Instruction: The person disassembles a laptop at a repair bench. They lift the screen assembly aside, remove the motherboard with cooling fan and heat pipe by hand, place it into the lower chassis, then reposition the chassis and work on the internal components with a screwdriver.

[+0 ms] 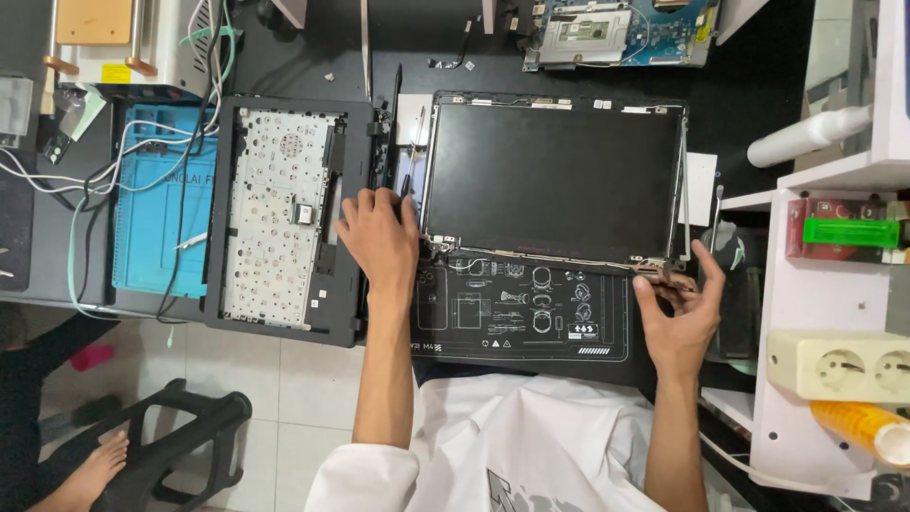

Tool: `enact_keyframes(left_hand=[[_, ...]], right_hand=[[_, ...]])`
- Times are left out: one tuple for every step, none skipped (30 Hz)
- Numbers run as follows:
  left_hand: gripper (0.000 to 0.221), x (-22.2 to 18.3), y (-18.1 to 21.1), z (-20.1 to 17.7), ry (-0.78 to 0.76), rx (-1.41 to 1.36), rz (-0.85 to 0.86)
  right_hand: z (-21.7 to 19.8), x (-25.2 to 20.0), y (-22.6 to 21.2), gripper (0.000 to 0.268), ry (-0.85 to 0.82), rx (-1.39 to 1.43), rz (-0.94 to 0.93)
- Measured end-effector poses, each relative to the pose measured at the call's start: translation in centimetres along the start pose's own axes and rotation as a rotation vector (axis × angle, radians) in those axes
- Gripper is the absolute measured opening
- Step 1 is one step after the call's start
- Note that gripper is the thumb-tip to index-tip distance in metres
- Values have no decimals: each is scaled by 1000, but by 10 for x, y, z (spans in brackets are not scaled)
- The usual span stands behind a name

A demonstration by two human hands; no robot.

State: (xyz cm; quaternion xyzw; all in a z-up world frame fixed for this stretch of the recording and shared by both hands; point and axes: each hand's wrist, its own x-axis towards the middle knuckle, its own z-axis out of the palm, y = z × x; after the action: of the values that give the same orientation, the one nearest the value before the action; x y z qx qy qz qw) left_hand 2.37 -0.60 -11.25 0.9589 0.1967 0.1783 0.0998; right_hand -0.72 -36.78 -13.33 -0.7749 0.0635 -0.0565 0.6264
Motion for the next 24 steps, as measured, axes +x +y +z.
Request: enact_keyframes(left_hand=[[20,-1,0,-7,2,-1,3],[20,-3,1,-13,-22,-72,0],[22,-6,2,-20,-51,-143,-1],[22,-11,6,-35,-54,-146,4],[23,-16,9,-50,-143,-230,35],[25,-21,12,-65,-231,-314,66],[25,-25,14,-74,-232,-316,69],[35,-30,16,-83,-275,-324,95],[45,-36,17,-92,-321,-332,120],[45,-42,12,-89,-323,-334,121],[42,-47,6,-85,-333,-347,105],[39,-53,1,-82,-343,-360,88],[39,-57,-2,-78,-344,-362,89],[30,-61,-5,-75,-315,-358,83],[21,-64,-7,-70,-283,-355,79],[21,-62,-6,-70,-281,-357,81],[19,-62,-5,-71,-267,-395,62],[17,-63,-4,-71,-253,-432,42],[17,-61,-4,-73,-254,-434,46],[17,-60,-3,-74,-216,-440,28],[16,-59,-1,-75,-181,-448,9],[16,-58,0,-77,-183,-451,12],[16,-57,2,-78,-131,-471,1],[16,-56,4,-79,-79,-490,-10]], right_hand=[[1,1,1,76,3,1,-2],[1,1,2,76,-5,5,-4],[0,0,3,76,-10,7,-3],[-1,-1,1,76,-4,5,-1],[-2,0,-1,75,-9,14,-2],[-2,0,-3,74,-15,22,-4],[-2,0,-5,74,-11,21,-5],[-2,1,-6,71,-5,27,-16],[-2,0,-8,67,-1,31,-26],[-2,0,-8,67,2,29,-25],[-2,0,-7,60,13,17,-34],[-2,0,-7,53,25,4,-42],[0,0,-9,53,26,3,-42],[1,1,-12,49,47,-30,-49],[4,3,-14,46,70,-61,-59],[5,5,-14,46,73,-61,-63],[5,4,-14,43,72,1,-20],[4,3,-14,40,70,63,22],[5,3,-11,40,74,63,20],[5,3,-8,37,62,69,15],[4,2,-5,34,51,74,11],[4,2,-6,34,56,71,10],[4,2,-6,32,60,75,14],[5,2,-6,31,65,80,18]])
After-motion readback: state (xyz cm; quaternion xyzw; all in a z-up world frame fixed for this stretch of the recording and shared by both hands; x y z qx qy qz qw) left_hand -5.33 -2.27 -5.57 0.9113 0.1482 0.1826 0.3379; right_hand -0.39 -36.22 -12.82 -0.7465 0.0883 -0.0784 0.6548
